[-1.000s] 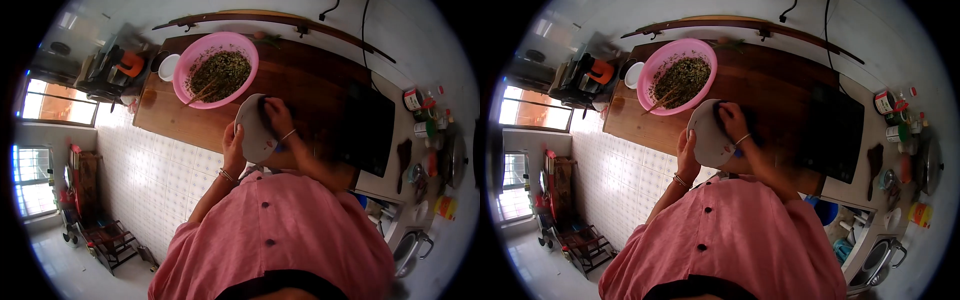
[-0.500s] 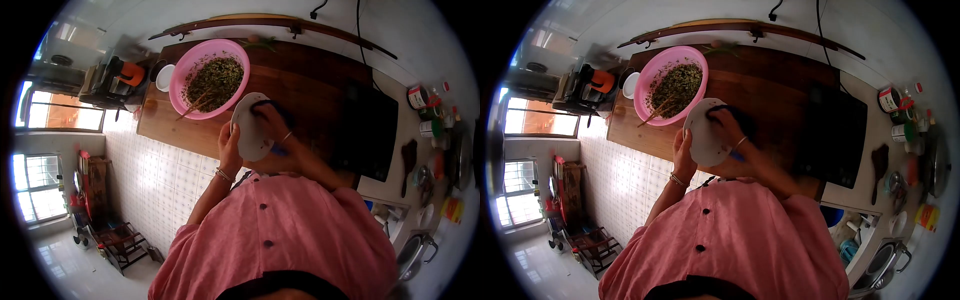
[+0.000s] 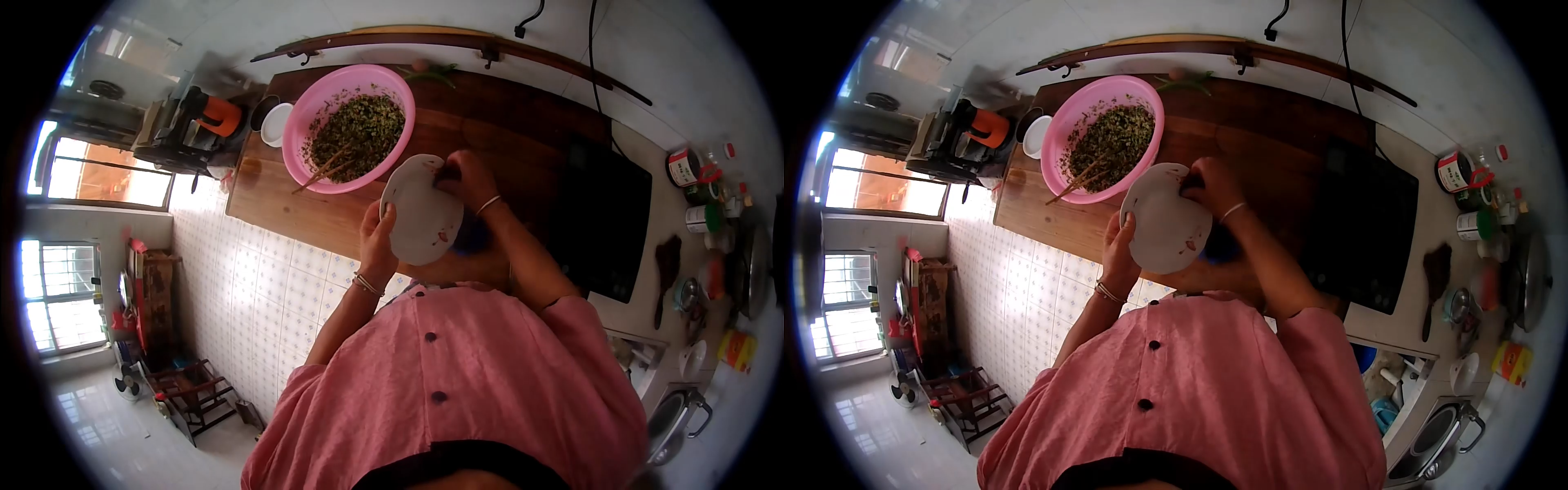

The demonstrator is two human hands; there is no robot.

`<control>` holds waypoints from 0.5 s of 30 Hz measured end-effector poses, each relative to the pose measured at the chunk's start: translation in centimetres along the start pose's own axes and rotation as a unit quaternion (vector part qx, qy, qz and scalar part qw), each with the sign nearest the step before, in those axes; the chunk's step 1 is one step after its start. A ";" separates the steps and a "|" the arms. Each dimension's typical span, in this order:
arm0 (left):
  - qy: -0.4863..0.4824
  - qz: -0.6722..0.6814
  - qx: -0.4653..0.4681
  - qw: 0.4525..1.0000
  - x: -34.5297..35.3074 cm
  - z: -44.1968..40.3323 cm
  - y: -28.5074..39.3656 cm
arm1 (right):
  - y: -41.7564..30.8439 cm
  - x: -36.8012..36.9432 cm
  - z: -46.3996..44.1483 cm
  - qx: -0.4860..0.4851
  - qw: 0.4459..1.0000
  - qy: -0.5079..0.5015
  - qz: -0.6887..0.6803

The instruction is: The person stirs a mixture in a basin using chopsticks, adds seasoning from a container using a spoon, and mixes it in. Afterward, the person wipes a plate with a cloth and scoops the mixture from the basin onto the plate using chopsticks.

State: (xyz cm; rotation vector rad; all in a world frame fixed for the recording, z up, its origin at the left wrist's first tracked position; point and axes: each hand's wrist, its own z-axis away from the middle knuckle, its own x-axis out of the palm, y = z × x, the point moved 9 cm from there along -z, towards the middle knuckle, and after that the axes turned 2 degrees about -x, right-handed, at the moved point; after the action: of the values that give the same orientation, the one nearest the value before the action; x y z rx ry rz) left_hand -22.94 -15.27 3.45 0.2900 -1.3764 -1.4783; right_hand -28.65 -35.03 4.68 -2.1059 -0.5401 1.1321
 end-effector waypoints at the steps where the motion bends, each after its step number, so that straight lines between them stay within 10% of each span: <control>1: -0.007 0.008 0.000 1.000 0.4 0.1 0.1 | 1.8 -0.7 -0.8 0.089 0.994 0.027 -0.053; 6: -0.001 0.068 -0.017 0.998 1.7 0.2 1.3 | 4.1 2.7 0.1 0.270 0.911 -0.120 -0.287; 9: 0.007 0.073 -0.002 0.997 1.8 0.0 1.7 | 4.5 3.9 2.5 0.289 0.894 -0.036 -0.340; 15: 0.008 0.019 0.079 0.997 1.9 -1.1 2.2 | 4.5 8.8 9.4 0.431 0.691 0.209 -0.542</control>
State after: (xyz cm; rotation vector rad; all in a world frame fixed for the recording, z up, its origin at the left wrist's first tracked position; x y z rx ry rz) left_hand -21.82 -16.98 5.77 0.3737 -1.4811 -1.3350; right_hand -31.67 -29.13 -7.24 -0.8213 -0.6782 0.0778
